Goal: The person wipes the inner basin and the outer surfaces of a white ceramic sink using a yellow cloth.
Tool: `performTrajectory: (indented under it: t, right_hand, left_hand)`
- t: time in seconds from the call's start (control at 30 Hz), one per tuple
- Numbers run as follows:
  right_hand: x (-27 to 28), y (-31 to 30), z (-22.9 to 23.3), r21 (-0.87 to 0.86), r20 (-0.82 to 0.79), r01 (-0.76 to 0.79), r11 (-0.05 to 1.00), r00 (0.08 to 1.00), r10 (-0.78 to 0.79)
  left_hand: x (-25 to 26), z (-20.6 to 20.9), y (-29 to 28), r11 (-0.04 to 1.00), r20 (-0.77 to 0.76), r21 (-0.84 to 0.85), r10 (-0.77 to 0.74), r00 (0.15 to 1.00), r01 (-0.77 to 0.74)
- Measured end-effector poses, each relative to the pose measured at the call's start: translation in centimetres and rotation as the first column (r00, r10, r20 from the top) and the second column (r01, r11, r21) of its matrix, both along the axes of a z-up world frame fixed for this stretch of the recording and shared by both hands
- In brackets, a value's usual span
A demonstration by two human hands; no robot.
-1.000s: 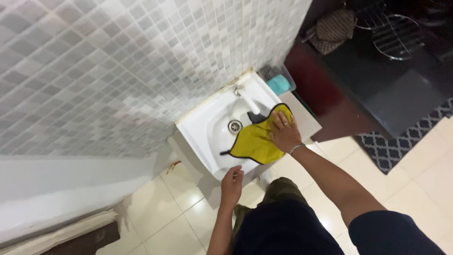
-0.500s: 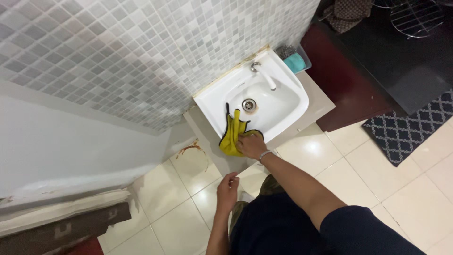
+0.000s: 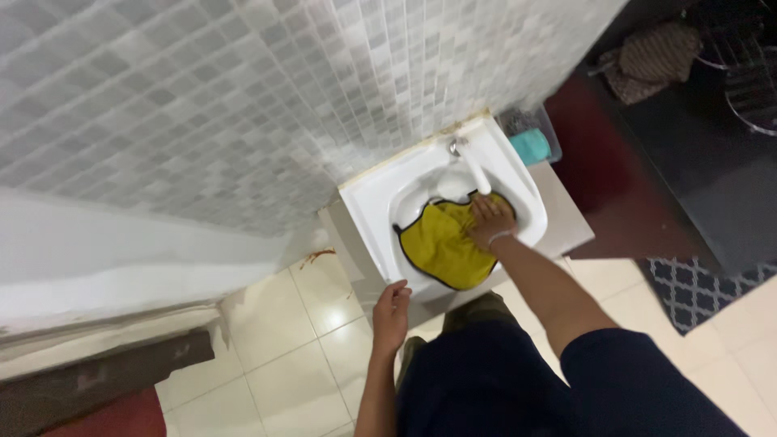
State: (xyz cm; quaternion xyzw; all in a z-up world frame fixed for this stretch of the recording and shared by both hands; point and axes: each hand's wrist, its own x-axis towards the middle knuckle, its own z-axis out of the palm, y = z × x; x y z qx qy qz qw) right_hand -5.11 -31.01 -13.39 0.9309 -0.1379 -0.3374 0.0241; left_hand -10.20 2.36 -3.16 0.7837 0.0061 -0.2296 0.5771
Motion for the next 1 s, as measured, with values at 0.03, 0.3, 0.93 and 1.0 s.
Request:
performTrajectory:
  t: [0.03,0.3,0.93,1.0]
  right_hand:
    - [0.7,0.0,-0.7,0.002,-0.002,-0.009,1.0,1.0,0.009]
    - [6.1,6.6,-2.4,0.176,0.495,-0.15,0.973,0.868,0.044]
    - [-6.9,13.4,11.6,0.352,0.167,-0.095,0.931,0.985,0.038]
    - [-8.4,12.7,11.5,0.244,0.362,0.049,0.968,0.922,-0.138]
  left_hand:
    - [0.6,-0.5,-1.0,0.999,0.017,-0.046,0.007,1.0,-0.006]
    - [1.7,-1.0,-3.9,0.998,-0.052,0.048,0.051,0.997,-0.049]
    - [7.2,1.8,-3.6,0.948,0.09,-0.086,-0.299,0.95,0.306]
    - [6.6,1.5,-3.1,0.929,0.092,-0.145,-0.331,0.939,0.341]
